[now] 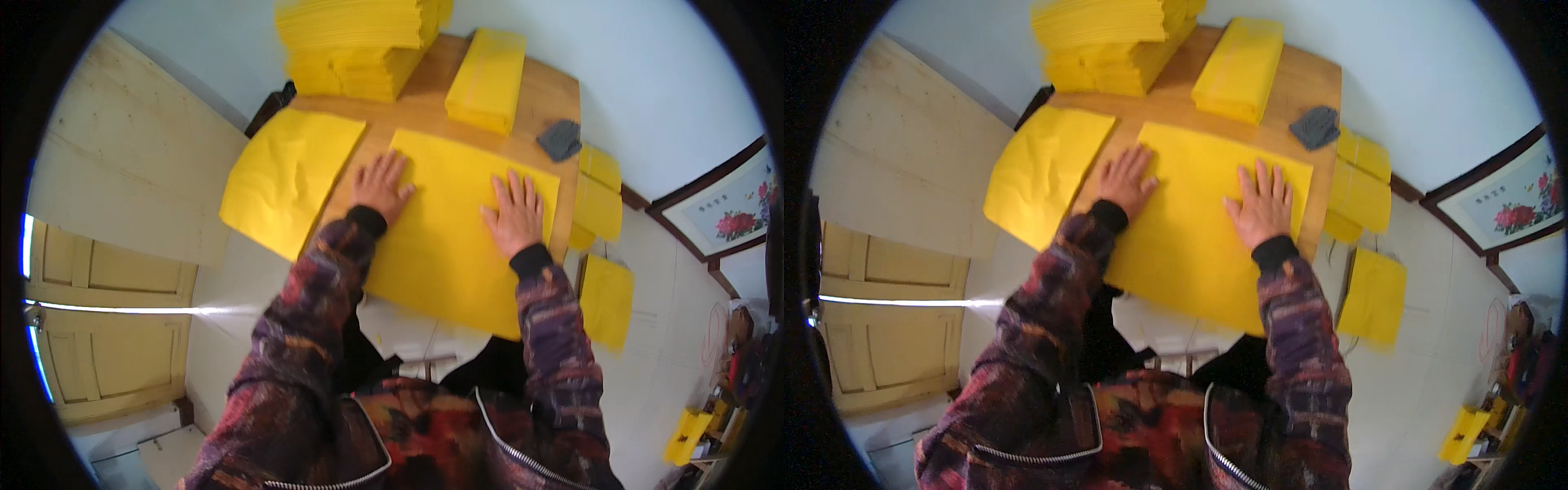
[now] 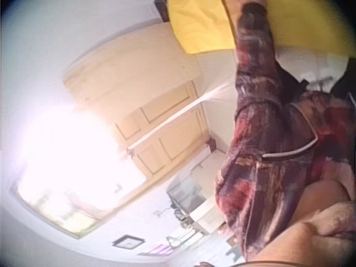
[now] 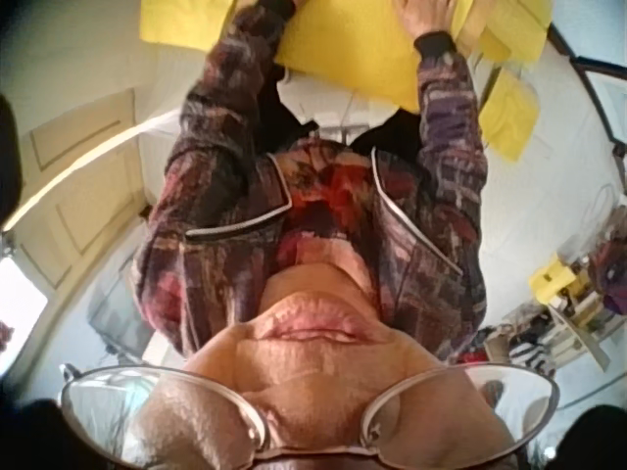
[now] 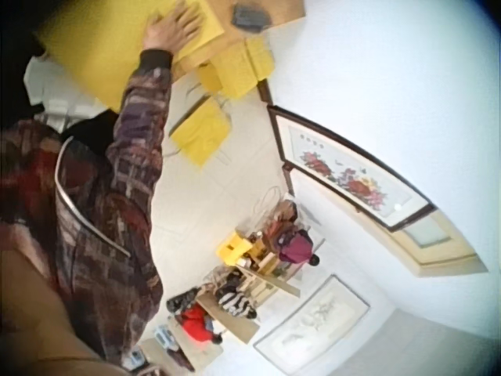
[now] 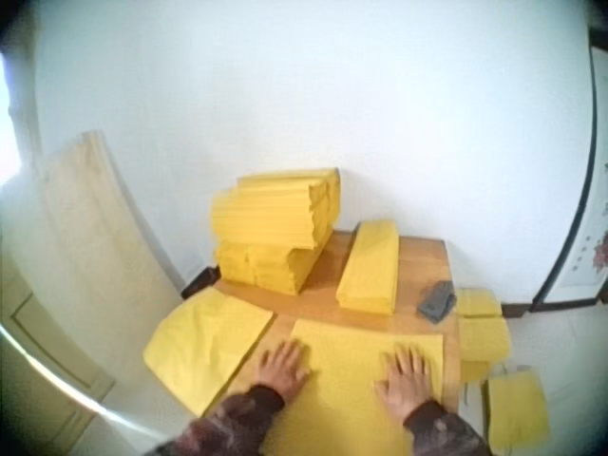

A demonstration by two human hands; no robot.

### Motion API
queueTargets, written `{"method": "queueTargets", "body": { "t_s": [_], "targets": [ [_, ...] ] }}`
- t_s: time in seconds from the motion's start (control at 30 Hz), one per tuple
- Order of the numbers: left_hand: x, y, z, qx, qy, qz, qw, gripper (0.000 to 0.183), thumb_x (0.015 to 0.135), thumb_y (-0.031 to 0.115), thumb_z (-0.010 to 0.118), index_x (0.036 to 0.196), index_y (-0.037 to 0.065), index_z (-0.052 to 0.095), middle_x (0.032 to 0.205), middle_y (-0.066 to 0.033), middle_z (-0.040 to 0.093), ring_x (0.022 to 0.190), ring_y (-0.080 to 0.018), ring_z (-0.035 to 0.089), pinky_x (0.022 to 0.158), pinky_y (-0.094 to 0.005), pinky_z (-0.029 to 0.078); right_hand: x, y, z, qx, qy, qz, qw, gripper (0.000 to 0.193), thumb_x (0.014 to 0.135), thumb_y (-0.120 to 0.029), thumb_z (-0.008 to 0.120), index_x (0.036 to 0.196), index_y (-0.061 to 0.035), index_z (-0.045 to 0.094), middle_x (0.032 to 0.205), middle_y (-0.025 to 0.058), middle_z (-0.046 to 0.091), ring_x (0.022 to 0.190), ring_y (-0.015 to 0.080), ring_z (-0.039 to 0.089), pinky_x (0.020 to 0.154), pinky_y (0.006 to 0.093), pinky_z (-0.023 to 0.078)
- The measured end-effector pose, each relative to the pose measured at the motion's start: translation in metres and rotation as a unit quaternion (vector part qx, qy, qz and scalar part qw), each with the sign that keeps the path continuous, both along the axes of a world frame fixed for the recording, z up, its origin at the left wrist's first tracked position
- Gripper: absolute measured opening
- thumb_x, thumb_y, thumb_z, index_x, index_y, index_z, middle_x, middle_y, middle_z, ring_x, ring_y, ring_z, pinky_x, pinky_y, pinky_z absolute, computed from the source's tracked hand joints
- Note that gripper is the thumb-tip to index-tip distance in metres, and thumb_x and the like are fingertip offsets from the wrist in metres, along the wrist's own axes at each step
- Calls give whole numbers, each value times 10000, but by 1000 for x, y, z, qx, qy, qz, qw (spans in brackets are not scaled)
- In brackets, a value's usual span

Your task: The person folds yellow paper sheets on a wooden table, aligning edges and pressing creases. They handle the sheets one at a time, stacking the folded pieces on the table.

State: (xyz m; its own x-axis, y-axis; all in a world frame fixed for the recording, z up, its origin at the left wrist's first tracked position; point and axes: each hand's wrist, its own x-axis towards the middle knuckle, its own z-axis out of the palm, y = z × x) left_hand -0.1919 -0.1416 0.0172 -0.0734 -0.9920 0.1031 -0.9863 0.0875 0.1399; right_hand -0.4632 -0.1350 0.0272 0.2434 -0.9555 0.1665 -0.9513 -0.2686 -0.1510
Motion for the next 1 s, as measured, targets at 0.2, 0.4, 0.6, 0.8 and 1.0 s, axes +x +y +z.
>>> {"method": "queueTargets", "body": {
  "t_s": [0.2, 0.4, 0.6, 0.8, 1.0],
  "targets": [
    [38, 1, 0, -6, 101, -16, 995, 526, 875, 276, 543, 1360, 101, 439, 1442, -120, 395, 1336, -308, 357, 1083, -425, 311, -12, -6, -7, -6, -69, 30, 997, 578, 884, -428, 558, 1370, -138, 439, 1474, 124, 343, 1359, 373, 271, 1102, 519, 211],
    [47, 41, 25, -32, 246, -41, 968, 379, 801, 107, 590, 1167, 10, 568, 1279, -183, 517, 1207, -352, 481, 1010, -379, 401, -43, -4, 18, -50, -279, -5, 959, 313, 806, -140, 658, 1077, -8, 575, 1129, 177, 582, 1084, 359, 530, 931, 412, 438],
    [39, 145, 30, -60, 348, 112, 929, 113, 853, 82, 590, 915, -10, 610, 938, -100, 633, 796, -202, 606, 699, -295, 489, -22, 22, 37, -28, -203, 106, 973, 302, 768, -114, 683, 1049, -46, 597, 1134, 148, 570, 1082, 352, 523, 916, 415, 444],
    [-1, 226, 10, 302, 626, 87, 714, 239, 948, 209, 555, 1023, -12, 609, 872, -45, 653, 724, -97, 585, 641, -237, 473, 33, 22, 45, 27, -176, 176, 968, 308, 754, -115, 702, 1038, -53, 601, 1180, 116, 541, 1105, 347, 506, 947, 416, 435],
    [-13, 206, -6, 282, 704, 108, 643, 362, 962, 351, 542, 1054, 13, 637, 893, -57, 682, 713, -109, 604, 661, -236, 471, 56, 18, 38, 27, -118, 177, 977, 334, 752, -116, 703, 1065, -54, 605, 1195, 114, 540, 1123, 336, 497, 966, 420, 425]
  ]
}}
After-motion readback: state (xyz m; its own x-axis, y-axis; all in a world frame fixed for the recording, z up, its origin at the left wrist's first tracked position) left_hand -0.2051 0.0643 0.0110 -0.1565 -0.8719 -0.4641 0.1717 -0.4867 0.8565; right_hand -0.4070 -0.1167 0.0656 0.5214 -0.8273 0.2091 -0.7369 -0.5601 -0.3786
